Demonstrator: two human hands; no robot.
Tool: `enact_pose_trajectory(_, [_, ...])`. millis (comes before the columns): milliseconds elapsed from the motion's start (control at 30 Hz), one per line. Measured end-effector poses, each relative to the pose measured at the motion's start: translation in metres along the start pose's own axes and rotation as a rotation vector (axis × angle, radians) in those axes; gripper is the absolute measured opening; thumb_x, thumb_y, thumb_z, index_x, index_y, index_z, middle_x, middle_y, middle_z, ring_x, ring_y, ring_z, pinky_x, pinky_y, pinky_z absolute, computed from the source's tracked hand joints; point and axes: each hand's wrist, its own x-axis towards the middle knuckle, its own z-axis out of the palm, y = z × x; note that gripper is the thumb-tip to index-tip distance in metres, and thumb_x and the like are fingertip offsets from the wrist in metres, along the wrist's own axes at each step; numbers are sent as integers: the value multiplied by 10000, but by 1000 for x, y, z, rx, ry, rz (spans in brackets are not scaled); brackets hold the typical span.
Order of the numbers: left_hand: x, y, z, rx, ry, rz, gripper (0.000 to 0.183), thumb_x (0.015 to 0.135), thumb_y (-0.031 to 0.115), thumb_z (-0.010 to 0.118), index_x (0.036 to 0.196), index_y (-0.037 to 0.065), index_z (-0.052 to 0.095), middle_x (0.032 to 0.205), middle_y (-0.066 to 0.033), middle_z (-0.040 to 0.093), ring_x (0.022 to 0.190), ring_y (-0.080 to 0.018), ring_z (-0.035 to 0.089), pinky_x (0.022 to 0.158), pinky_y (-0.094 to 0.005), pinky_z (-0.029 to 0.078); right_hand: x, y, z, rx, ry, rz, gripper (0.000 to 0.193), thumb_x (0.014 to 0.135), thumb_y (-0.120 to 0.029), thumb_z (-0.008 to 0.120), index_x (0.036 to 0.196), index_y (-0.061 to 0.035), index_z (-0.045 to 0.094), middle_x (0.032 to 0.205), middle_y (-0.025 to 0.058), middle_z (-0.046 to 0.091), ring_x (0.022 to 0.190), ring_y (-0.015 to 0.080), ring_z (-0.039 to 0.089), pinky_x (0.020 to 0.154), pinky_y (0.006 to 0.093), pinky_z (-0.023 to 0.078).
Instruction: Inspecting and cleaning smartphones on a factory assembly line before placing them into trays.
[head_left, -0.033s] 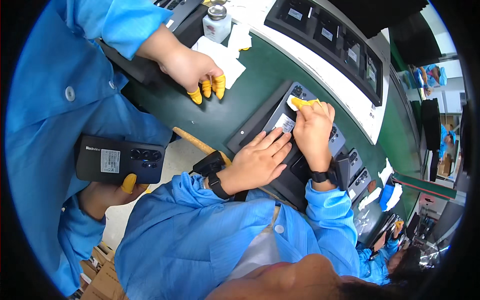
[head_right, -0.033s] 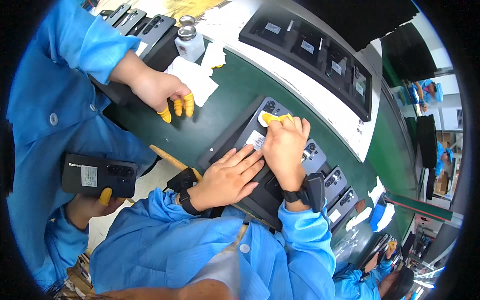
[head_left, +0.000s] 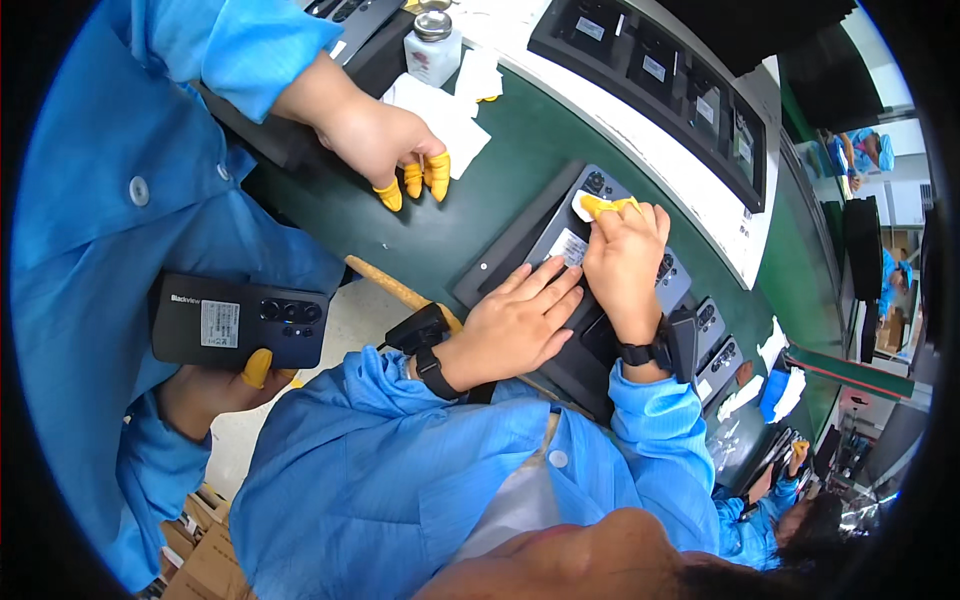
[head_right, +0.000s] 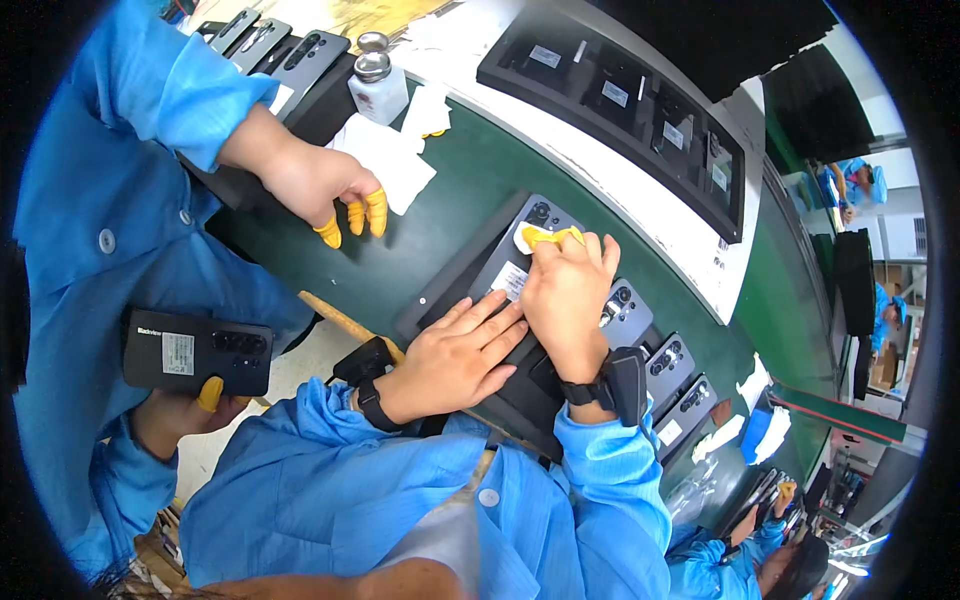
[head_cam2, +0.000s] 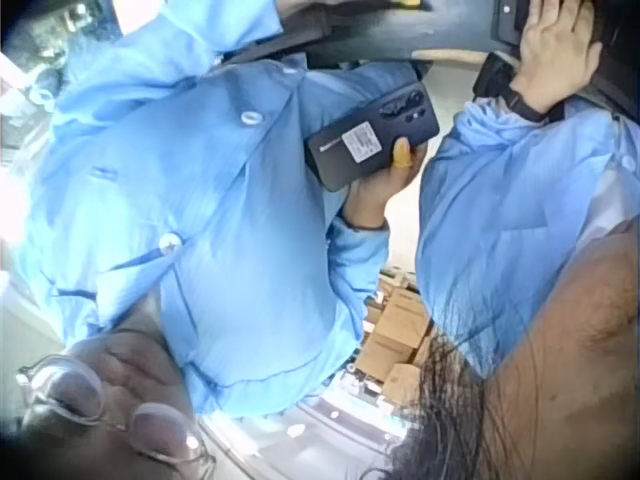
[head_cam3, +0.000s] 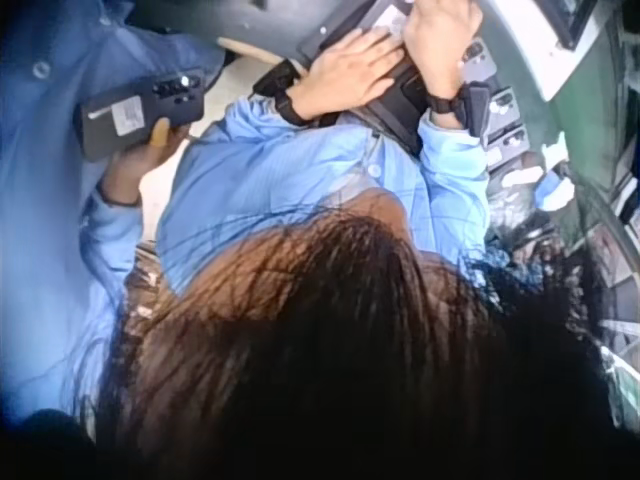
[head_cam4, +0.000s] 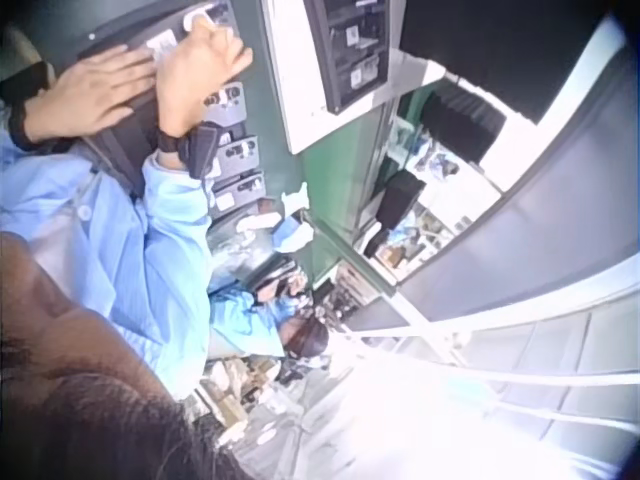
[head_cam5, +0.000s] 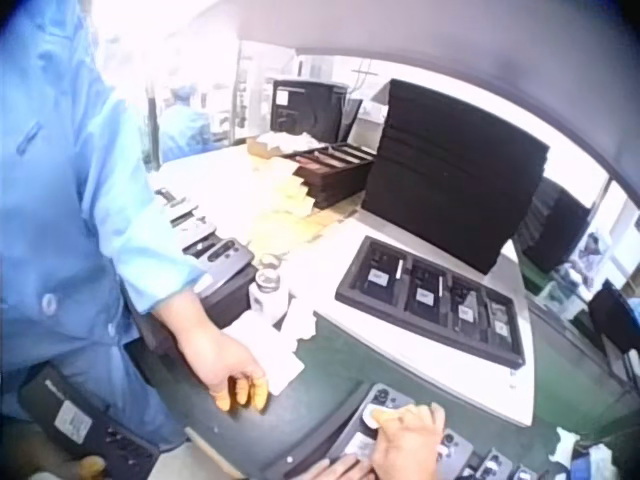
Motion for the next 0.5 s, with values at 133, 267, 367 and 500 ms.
enact_pose_trajectory(133, [1,1,0,-23,-20,-18,509,901,336,644,1334,72,599,1453,-118,521,1372,-302,464,1078,-478,428,5,-12,-5,13,-105,-43,169,719,-38,642,840,-88,749,805,100,636,877,306,577,1023,536,370])
enact_pose_trajectory(267, [0,1,-2,-27,-38,-40,501,898,331,652,1325,73,606,1458,-110,519,1379,-302,457,1078,-490,431,-6,2,-14,202,-119,29,176,752,-24,630,857,-100,750,797,95,634,860,300,582,1011,528,381])
enact_pose_trajectory(367, [-1,2,-2,-10,-24,-28,487,895,326,660,1311,76,617,1458,-110,521,1383,-301,455,1074,-493,437,-5,12,-17,228,-10,101,157,762,-22,650,874,-78,745,805,103,631,854,310,589,979,511,396])
enact_pose_trajectory(500, [2,1,-4,-16,-35,-31,476,893,325,664,1298,80,626,1454,-111,526,1384,-302,457,1067,-492,445,-2,9,-4,-38,-10,-16,110,737,-55,672,833,-56,726,810,107,626,870,316,578,1019,567,374])
